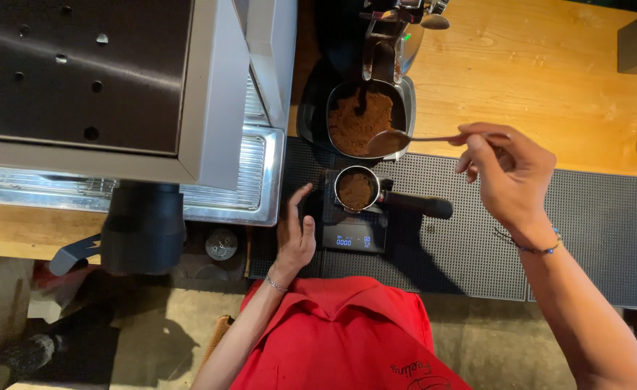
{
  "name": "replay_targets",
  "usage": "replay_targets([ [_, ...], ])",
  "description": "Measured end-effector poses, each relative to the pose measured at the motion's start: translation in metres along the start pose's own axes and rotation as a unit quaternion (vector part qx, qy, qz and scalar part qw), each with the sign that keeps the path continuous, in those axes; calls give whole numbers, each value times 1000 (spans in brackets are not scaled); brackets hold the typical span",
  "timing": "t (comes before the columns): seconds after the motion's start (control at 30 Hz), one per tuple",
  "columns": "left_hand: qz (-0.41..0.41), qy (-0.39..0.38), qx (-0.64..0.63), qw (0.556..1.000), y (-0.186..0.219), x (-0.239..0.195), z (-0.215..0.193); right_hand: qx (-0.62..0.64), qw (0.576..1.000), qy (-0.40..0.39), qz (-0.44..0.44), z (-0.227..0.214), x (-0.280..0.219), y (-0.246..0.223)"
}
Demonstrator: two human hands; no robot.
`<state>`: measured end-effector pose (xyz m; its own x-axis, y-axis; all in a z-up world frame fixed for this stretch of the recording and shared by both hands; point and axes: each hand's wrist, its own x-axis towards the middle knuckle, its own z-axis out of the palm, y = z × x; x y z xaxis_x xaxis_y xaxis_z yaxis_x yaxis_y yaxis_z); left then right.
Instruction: The person scoops ground coffee into a portafilter basket, levels it, and tamps it using a tamper. They wipe the portafilter rim with a cloth and repeat the process for a second dose.
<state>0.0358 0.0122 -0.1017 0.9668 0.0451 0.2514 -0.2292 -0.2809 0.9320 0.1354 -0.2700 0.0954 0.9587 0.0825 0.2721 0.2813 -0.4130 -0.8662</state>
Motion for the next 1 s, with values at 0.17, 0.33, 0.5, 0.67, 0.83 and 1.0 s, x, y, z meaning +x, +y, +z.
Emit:
replay_targets([
  [0.17, -5, -2, 3, 1000, -4, 1, 1, 33, 997, 41, 58, 9, 20, 49],
  [0.33, -7, -3, 21, 1000, -7, 2, 1, -24, 997, 60, 37, 32, 26, 81],
  [0.5, -6, -9, 37, 999, -10, -1, 1, -35, 991, 41, 122, 50, 23, 97],
  [0.67, -12, -18, 41, 999, -8, 1, 2, 40, 973, 40, 223, 54, 29, 93],
  [0.83, -22, -20, 44, 999, -8, 1, 2, 93, 957, 51, 269, 52, 35, 95],
  [1.0, -29, -24, 62, 997, -4, 3, 0, 120, 957, 53, 259, 37, 35, 89],
])
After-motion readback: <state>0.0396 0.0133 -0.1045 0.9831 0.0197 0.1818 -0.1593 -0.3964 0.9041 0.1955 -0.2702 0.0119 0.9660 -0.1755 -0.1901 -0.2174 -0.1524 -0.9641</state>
